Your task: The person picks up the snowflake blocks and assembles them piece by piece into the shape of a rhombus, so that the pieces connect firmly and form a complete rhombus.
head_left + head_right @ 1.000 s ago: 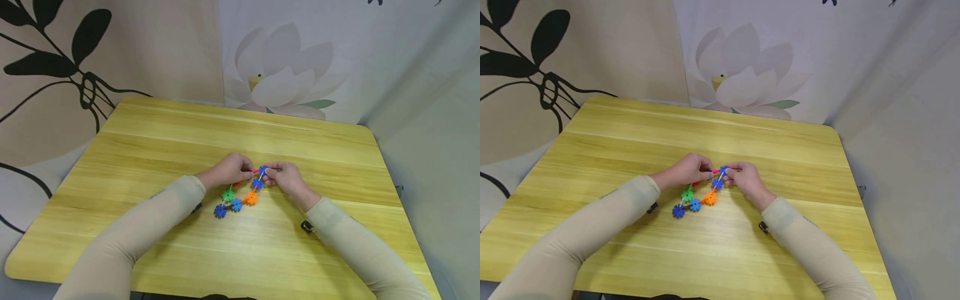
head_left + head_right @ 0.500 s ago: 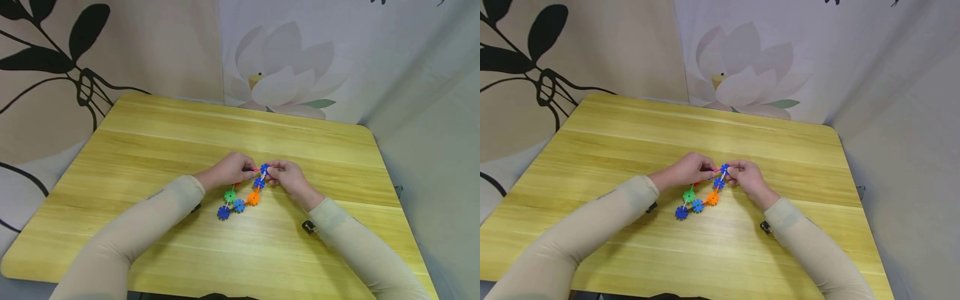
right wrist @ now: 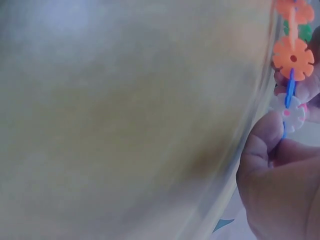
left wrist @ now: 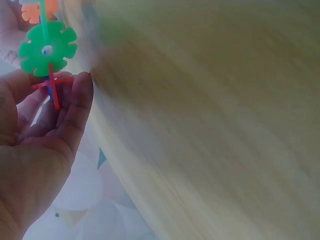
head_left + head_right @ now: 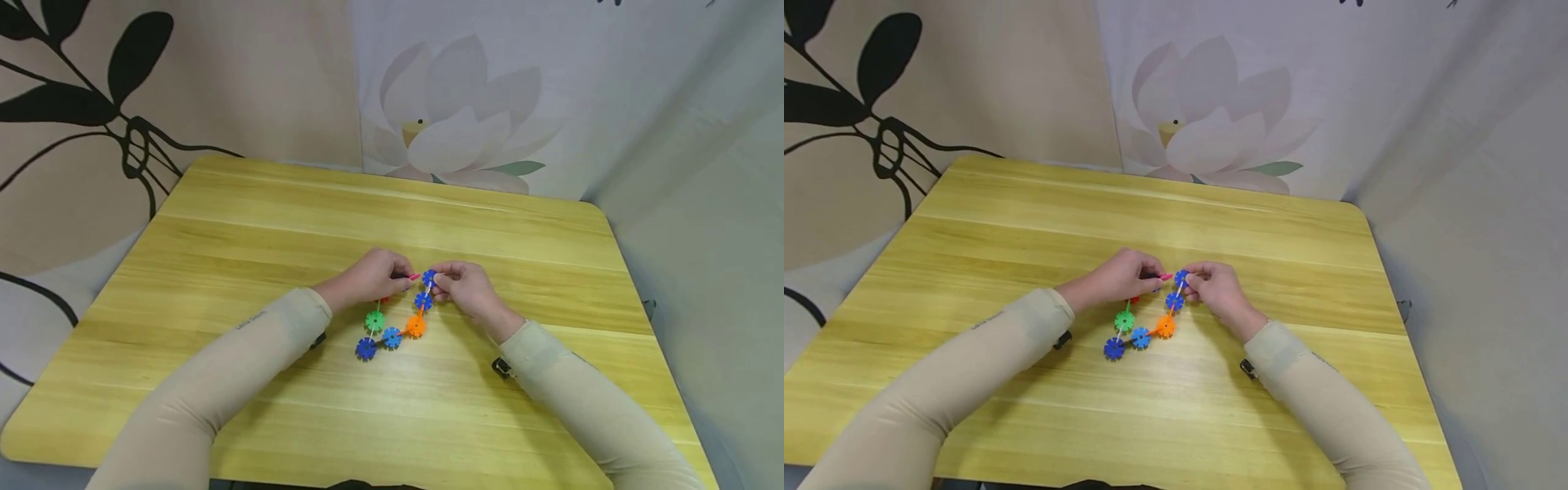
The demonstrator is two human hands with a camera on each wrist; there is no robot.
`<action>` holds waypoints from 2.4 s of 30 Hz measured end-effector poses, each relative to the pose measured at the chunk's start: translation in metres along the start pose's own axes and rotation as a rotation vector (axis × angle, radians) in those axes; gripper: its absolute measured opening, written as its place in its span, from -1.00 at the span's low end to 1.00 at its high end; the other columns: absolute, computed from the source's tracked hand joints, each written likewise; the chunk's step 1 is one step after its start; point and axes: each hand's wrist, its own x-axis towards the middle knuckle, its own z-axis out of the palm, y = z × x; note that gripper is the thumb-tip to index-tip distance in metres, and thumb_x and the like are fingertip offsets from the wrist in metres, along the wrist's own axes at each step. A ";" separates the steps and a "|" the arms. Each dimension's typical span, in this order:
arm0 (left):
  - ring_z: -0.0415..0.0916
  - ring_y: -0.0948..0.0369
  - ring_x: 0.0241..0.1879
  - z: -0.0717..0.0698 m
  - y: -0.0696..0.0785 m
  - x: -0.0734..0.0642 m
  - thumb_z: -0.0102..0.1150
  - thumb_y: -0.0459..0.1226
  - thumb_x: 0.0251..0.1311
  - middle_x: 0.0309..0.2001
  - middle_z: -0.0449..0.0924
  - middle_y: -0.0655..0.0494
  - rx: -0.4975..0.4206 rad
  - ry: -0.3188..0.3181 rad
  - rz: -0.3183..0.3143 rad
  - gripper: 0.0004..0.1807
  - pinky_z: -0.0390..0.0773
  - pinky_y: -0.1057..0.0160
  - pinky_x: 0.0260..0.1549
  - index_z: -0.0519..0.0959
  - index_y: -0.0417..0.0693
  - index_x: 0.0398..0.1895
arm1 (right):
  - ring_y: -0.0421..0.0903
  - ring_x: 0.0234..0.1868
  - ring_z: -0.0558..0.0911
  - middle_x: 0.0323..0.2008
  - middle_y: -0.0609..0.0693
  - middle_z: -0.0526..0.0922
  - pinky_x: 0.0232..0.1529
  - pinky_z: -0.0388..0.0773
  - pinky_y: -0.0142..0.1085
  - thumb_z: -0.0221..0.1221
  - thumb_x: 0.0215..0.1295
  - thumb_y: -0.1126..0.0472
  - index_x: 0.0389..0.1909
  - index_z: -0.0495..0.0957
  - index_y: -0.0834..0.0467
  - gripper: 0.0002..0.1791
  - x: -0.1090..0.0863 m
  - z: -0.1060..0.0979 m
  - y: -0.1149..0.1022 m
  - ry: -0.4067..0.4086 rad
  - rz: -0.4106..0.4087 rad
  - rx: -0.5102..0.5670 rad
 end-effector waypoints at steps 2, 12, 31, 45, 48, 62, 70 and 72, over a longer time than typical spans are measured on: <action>0.55 0.31 -0.38 0.000 0.000 0.000 0.38 -0.26 0.43 -0.31 0.81 0.16 0.010 -0.006 0.012 -0.89 0.60 0.39 -0.30 0.80 -0.10 -0.12 | -0.16 -0.28 0.72 -0.17 0.11 0.73 -0.21 0.81 -0.38 0.10 0.62 0.39 0.28 0.58 0.35 -0.67 0.000 0.000 0.000 -0.008 -0.004 -0.025; 0.58 0.30 -0.37 0.002 0.003 -0.001 0.33 -0.33 0.45 -0.29 0.83 0.09 0.014 -0.027 0.033 -0.90 0.61 0.38 -0.31 0.80 -0.14 -0.14 | -0.16 -0.32 0.71 -0.22 0.09 0.74 -0.23 0.79 -0.41 0.13 0.60 0.39 0.24 0.61 0.38 -0.69 -0.003 0.002 -0.002 -0.016 -0.023 -0.073; 0.52 0.30 -0.44 0.006 0.009 -0.005 0.34 -0.31 0.45 -0.34 0.79 0.08 -0.023 0.005 -0.035 -0.91 0.57 0.41 -0.39 0.78 -0.14 -0.16 | -0.15 -0.33 0.68 -0.22 0.09 0.70 -0.23 0.79 -0.40 0.11 0.62 0.37 0.19 0.63 0.36 -0.73 0.002 0.003 -0.005 0.000 -0.006 -0.105; 0.57 0.31 -0.42 0.011 0.009 -0.004 0.39 -0.27 0.42 -0.32 0.81 0.08 -0.037 0.088 -0.077 -0.90 0.60 0.42 -0.37 0.79 -0.11 -0.17 | -0.16 -0.27 0.70 -0.09 0.11 0.70 -0.17 0.80 -0.39 0.10 0.65 0.30 0.30 0.59 0.30 -0.67 0.011 0.002 -0.008 -0.008 0.003 -0.019; 0.54 0.29 -0.43 0.012 0.009 -0.003 0.37 -0.26 0.44 -0.33 0.79 0.10 -0.055 0.099 -0.105 -0.90 0.58 0.39 -0.37 0.79 -0.10 -0.17 | -0.18 -0.28 0.69 -0.09 0.11 0.70 -0.19 0.78 -0.41 0.09 0.65 0.32 0.32 0.57 0.35 -0.65 0.017 0.000 -0.010 -0.044 -0.010 0.001; 0.55 0.28 -0.42 0.017 0.009 0.001 0.40 -0.28 0.41 -0.33 0.79 0.04 -0.126 0.237 -0.211 -0.87 0.62 0.39 -0.36 0.78 -0.19 -0.24 | -0.21 -0.36 0.72 -0.26 0.01 0.75 -0.21 0.79 -0.42 0.20 0.58 0.31 0.25 0.62 0.39 -0.65 0.040 -0.002 -0.019 -0.077 -0.047 -0.033; 0.49 0.27 -0.50 0.017 0.011 -0.002 0.39 -0.29 0.42 -0.39 0.75 0.04 -0.137 0.238 -0.234 -0.87 0.55 0.41 -0.43 0.78 -0.18 -0.27 | -0.21 -0.37 0.73 -0.22 0.04 0.75 -0.24 0.79 -0.42 0.21 0.57 0.34 0.23 0.61 0.42 -0.66 0.038 0.004 -0.018 -0.070 -0.027 -0.015; 0.50 0.27 -0.48 0.017 0.010 -0.001 0.39 -0.29 0.41 -0.38 0.76 0.05 -0.129 0.244 -0.239 -0.88 0.55 0.41 -0.42 0.79 -0.18 -0.26 | -0.22 -0.37 0.73 -0.21 0.05 0.75 -0.25 0.79 -0.43 0.20 0.57 0.34 0.24 0.61 0.42 -0.66 0.038 0.005 -0.019 -0.068 -0.017 -0.013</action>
